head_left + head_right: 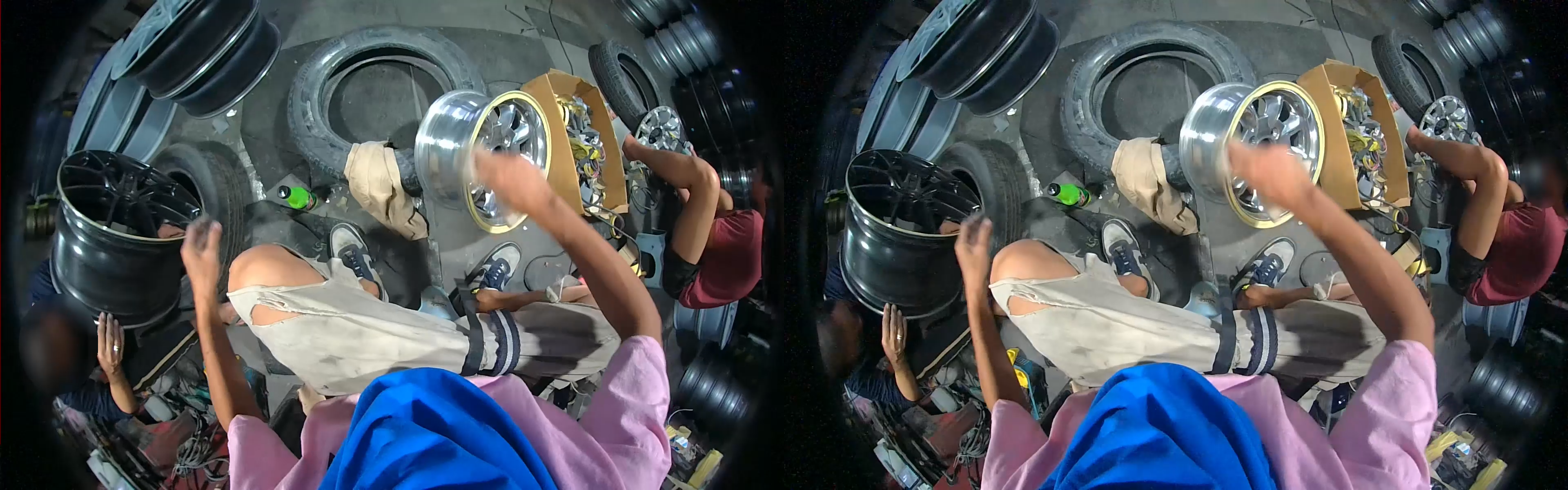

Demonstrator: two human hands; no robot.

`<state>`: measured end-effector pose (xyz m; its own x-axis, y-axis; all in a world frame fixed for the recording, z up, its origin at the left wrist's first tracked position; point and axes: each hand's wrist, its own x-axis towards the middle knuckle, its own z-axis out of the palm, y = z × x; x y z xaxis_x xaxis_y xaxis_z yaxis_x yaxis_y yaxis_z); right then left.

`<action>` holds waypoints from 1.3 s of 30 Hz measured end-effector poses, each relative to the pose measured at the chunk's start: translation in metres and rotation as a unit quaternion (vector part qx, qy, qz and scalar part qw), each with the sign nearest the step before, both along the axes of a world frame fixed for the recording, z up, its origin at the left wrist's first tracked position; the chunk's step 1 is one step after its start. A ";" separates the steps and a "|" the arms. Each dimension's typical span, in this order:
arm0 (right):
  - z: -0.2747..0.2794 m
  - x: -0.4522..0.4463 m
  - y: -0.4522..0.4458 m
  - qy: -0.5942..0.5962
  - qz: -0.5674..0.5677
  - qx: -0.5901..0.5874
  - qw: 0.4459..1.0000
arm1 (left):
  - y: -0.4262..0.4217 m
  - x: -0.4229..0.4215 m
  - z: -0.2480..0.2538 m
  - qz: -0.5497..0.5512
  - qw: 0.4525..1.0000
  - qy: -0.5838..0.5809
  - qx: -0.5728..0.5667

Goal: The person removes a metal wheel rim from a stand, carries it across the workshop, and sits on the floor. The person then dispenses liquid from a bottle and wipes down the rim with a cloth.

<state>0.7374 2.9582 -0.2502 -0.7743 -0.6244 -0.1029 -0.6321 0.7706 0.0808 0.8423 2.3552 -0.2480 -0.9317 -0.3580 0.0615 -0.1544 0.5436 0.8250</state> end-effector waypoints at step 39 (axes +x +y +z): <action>-0.160 0.156 0.075 -0.498 -0.589 -0.595 0.227 | 0.335 -0.138 0.196 -0.391 0.888 0.226 -0.085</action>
<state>0.8932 3.0334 -0.4098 -0.4383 -0.0895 -0.8944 0.8206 -0.4458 -0.3575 0.7042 2.6904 -0.0519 -0.7574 0.4390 0.4834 0.6517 0.4613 0.6021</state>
